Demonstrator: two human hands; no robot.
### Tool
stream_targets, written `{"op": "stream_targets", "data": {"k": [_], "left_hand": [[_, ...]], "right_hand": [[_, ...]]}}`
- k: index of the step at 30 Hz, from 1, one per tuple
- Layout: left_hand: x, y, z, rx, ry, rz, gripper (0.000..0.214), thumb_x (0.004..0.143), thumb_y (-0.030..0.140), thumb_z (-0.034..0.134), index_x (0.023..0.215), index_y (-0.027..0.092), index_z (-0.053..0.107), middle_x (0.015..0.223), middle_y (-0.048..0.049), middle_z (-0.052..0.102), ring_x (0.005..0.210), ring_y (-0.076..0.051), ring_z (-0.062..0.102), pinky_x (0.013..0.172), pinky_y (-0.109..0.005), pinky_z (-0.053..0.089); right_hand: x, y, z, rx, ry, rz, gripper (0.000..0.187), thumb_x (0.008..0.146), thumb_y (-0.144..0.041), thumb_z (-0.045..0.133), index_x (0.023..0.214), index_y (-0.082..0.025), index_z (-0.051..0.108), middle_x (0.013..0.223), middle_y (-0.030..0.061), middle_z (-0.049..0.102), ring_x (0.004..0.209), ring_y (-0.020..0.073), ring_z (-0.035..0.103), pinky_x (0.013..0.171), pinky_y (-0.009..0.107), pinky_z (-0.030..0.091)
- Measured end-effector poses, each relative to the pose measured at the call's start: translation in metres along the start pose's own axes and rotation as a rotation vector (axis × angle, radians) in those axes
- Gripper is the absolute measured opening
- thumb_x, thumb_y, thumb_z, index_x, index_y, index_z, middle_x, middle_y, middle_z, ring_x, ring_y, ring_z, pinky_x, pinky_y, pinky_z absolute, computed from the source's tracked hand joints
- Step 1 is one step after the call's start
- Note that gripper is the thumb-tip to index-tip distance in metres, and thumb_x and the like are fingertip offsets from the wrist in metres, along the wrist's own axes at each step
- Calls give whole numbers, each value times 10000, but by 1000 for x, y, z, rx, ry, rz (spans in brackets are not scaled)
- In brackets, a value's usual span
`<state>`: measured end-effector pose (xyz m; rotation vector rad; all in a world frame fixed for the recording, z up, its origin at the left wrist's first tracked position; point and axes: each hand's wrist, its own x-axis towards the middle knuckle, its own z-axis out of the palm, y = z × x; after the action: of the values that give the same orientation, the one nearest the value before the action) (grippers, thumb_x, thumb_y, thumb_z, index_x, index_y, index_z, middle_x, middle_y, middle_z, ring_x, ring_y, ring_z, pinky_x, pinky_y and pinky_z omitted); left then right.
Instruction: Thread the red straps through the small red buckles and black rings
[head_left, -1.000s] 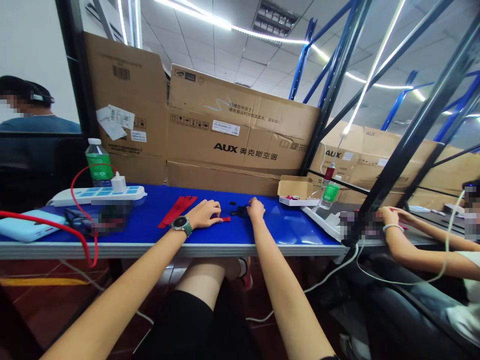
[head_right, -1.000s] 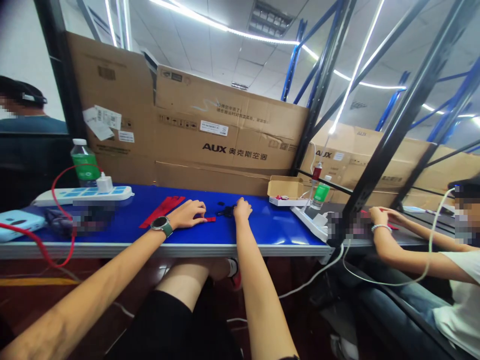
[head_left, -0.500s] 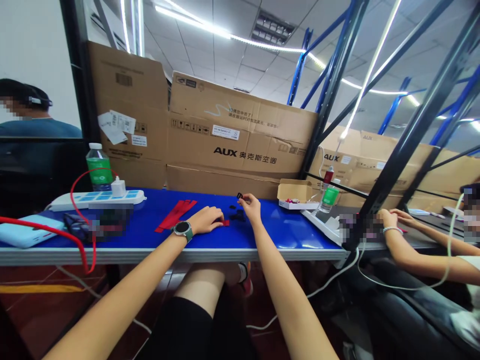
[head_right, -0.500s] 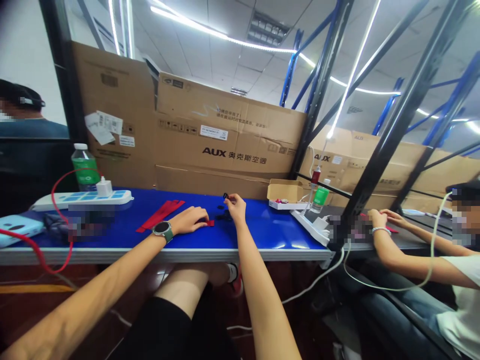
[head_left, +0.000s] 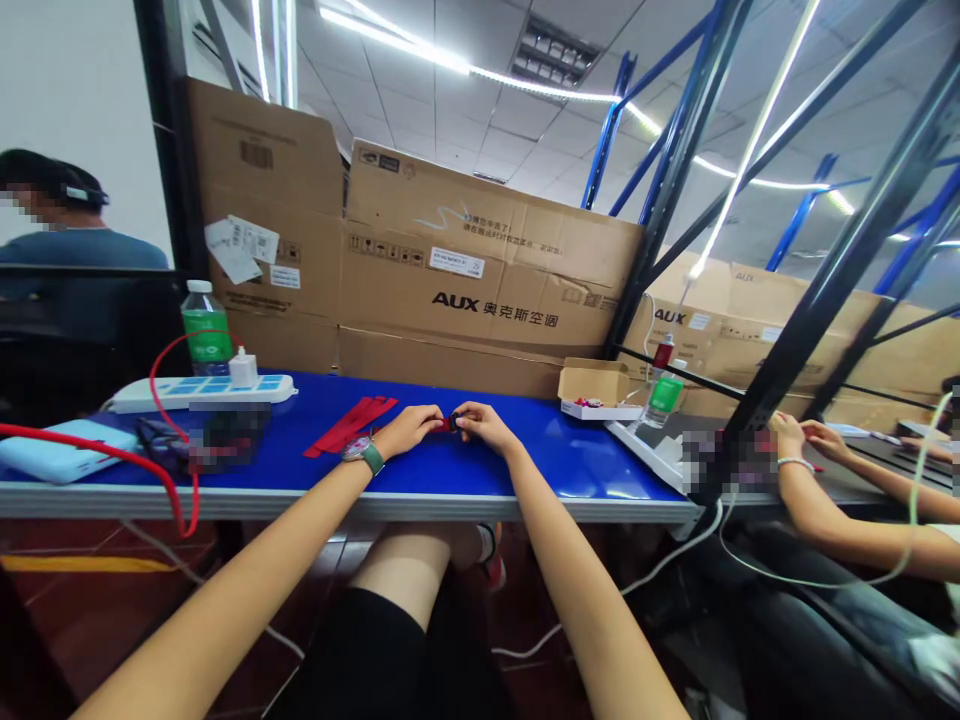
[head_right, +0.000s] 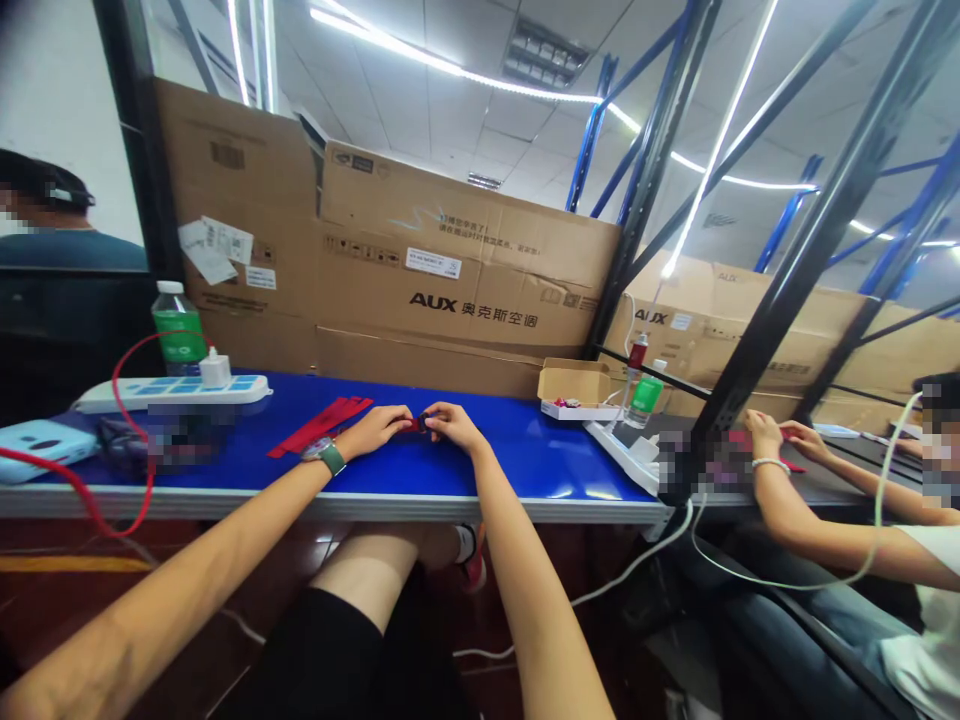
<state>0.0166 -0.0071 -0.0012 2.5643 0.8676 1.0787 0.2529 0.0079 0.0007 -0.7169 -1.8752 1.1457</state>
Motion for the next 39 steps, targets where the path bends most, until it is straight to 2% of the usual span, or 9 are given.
{"op": "stream_targets", "data": {"k": [7, 12, 16, 22, 28, 31, 35, 37, 39], "left_hand": [[1, 5, -2, -77, 4, -18, 210, 952, 292, 485, 928, 177, 659, 911, -38, 708, 841, -185, 631, 792, -270, 456], [1, 7, -2, -75, 44, -29, 203, 943, 291, 499, 962, 176, 666, 920, -38, 714, 849, -188, 635, 805, -275, 465], [0, 8, -3, -105, 12, -28, 210, 942, 291, 502, 946, 182, 682, 929, -38, 727, 857, -188, 644, 814, -271, 475], [0, 9, -3, -100, -3, -33, 207, 934, 275, 507, 914, 176, 688, 910, -34, 731, 840, -182, 640, 790, -257, 456], [-3, 11, -3, -65, -67, -50, 196, 898, 243, 532, 846, 164, 703, 810, -19, 714, 740, -164, 601, 710, -243, 416], [-3, 10, -2, -78, -86, -71, 207, 891, 259, 542, 805, 160, 701, 745, -15, 696, 681, -155, 578, 659, -238, 405], [0, 3, 1, -94, 53, -125, 169, 882, 307, 581, 881, 173, 683, 753, -19, 705, 674, -159, 603, 654, -243, 427], [1, -1, 2, -120, 142, -165, 170, 868, 319, 607, 963, 182, 643, 720, -6, 696, 645, -157, 610, 638, -244, 433], [1, -3, 3, -143, 175, -179, 215, 866, 317, 613, 1042, 195, 598, 685, 16, 678, 613, -152, 611, 625, -242, 437]], "right_hand": [[1, 0, 3, -9, -9, -12, 472, 713, -499, 802, 985, -164, 610, 663, -21, 642, 512, 104, 570, 543, 218, 441], [0, -6, 6, 46, 56, -24, 502, 711, -530, 792, 1000, -179, 579, 708, -20, 649, 443, 72, 493, 444, 192, 344], [-1, -8, 8, 45, -2, 2, 492, 716, -521, 793, 995, -169, 592, 733, -4, 665, 441, 57, 462, 427, 183, 319], [-1, -7, 11, 20, -53, 42, 490, 716, -540, 787, 962, -171, 582, 718, 4, 689, 409, 61, 465, 405, 189, 355], [-3, -8, 14, -15, -121, 95, 499, 717, -553, 773, 957, -161, 582, 717, 27, 717, 320, 39, 370, 326, 183, 257], [-4, -9, 18, -67, -147, 132, 496, 721, -567, 756, 943, -159, 583, 666, 15, 693, 318, 61, 426, 324, 183, 290], [0, -9, 23, -173, 52, 75, 464, 762, -569, 702, 990, -186, 573, 609, -36, 629, 344, 105, 520, 347, 187, 351], [3, -8, 25, -247, 151, 25, 395, 798, -545, 669, 946, -187, 594, 613, -39, 613, 362, 95, 512, 363, 186, 354], [6, -8, 26, -325, 193, -11, 342, 833, -518, 635, 882, -180, 632, 607, -32, 604, 409, 89, 512, 401, 187, 367]]}}
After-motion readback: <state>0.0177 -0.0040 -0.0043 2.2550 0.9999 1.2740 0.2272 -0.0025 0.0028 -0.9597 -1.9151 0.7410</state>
